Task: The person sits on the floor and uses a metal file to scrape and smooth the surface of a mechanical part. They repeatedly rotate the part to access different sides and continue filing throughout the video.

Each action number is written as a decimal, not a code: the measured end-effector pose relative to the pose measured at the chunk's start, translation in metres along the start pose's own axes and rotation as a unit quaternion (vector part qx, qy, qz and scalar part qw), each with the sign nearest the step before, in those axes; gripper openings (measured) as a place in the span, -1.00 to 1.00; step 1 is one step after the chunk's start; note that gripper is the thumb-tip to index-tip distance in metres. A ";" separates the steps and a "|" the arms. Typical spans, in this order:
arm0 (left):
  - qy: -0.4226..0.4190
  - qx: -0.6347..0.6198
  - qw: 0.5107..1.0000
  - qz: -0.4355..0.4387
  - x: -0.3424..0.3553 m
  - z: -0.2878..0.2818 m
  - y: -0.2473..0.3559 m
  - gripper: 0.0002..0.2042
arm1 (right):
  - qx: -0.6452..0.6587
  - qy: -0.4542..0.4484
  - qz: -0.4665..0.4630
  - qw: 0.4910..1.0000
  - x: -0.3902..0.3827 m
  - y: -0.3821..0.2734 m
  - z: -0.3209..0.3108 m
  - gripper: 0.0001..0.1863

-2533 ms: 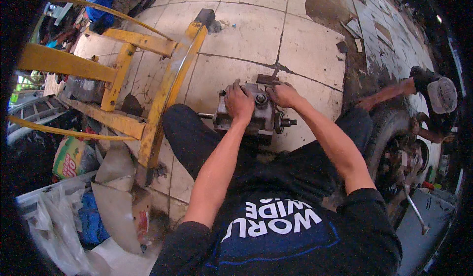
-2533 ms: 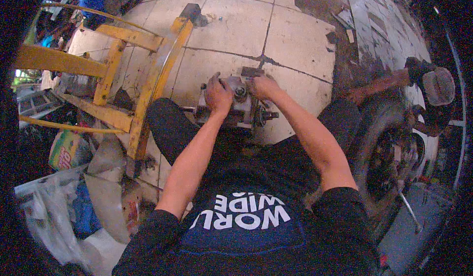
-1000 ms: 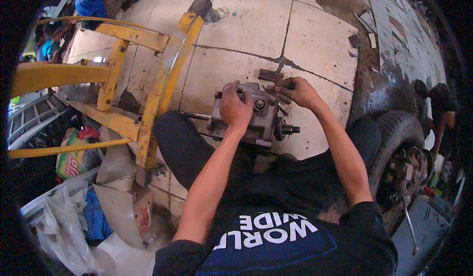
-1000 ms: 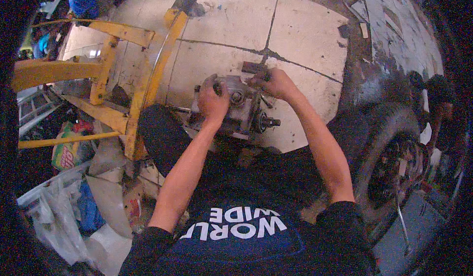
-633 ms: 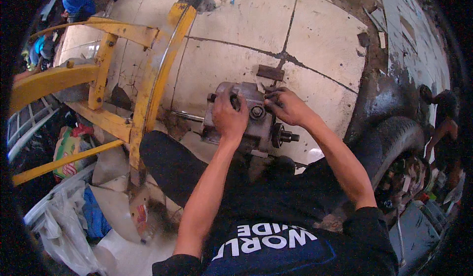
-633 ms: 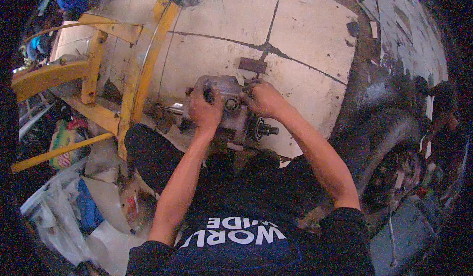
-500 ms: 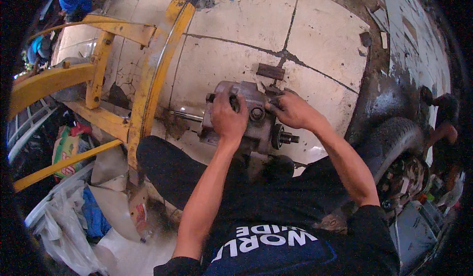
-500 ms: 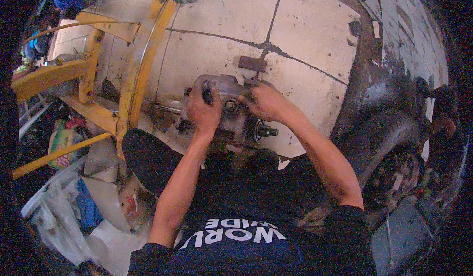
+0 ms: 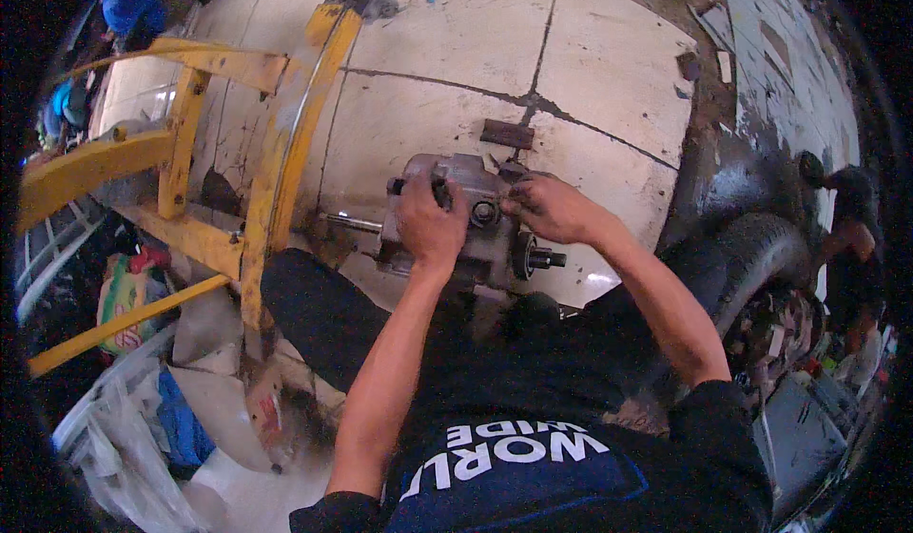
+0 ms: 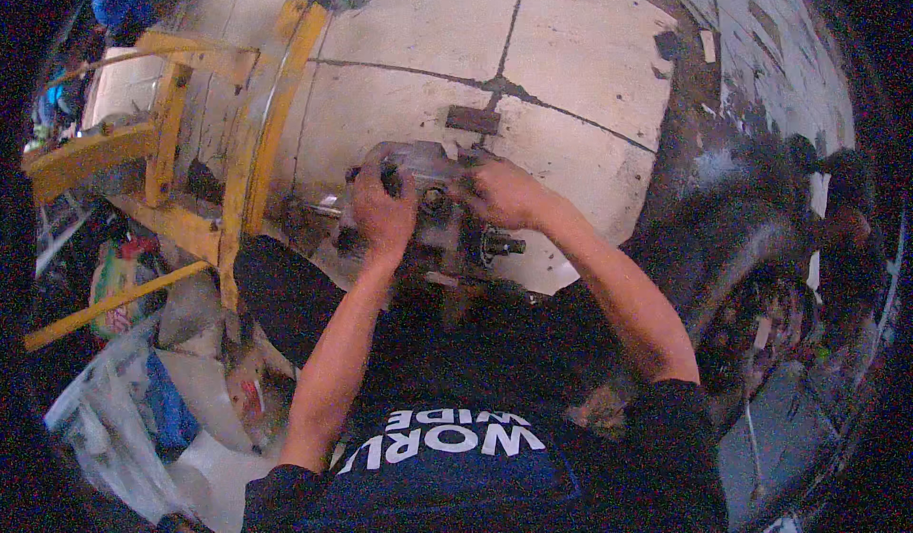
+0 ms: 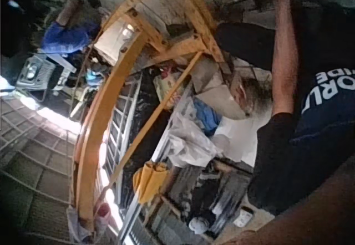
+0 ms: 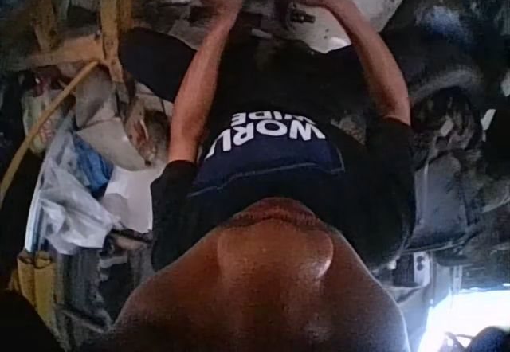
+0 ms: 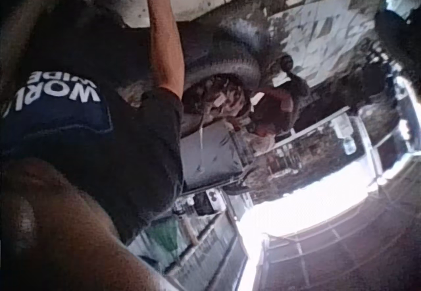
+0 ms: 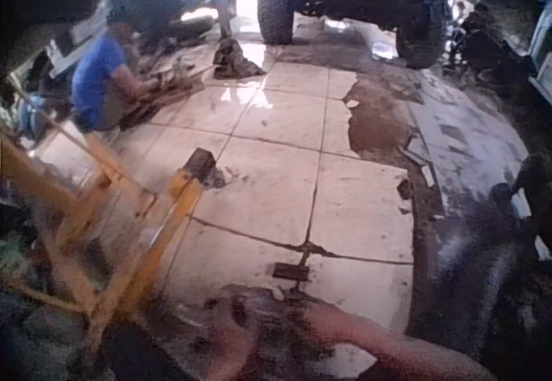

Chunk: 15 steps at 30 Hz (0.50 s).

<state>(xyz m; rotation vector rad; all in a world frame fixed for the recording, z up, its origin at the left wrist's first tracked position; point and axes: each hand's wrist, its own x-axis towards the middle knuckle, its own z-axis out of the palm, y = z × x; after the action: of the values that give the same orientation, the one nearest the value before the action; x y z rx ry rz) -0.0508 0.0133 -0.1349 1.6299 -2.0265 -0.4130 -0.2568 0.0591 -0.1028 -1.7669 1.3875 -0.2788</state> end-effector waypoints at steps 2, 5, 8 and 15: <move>-0.002 -0.025 1.000 0.001 0.001 0.002 0.000 -0.63 | 0.096 -0.055 0.091 0.990 0.003 0.009 -0.016 -0.67; -0.009 -0.009 1.000 -0.015 -0.001 0.000 0.001 -0.64 | 0.051 0.089 0.096 0.990 -0.004 -0.001 -0.049 -0.68; -0.027 0.011 0.999 -0.018 -0.002 -0.001 0.006 -0.66 | -0.029 0.113 0.110 0.987 -0.004 0.011 -0.038 -0.71; -0.015 -0.041 0.999 0.000 0.001 -0.003 0.003 -0.65 | -0.015 0.255 -0.010 0.967 -0.020 -0.007 0.059 -0.56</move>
<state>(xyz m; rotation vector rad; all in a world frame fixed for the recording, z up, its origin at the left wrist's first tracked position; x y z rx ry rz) -0.0518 0.0132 -0.1300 1.5828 -2.0048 -0.5160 -0.2222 0.1047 -0.1274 -1.8074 1.7333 -0.7702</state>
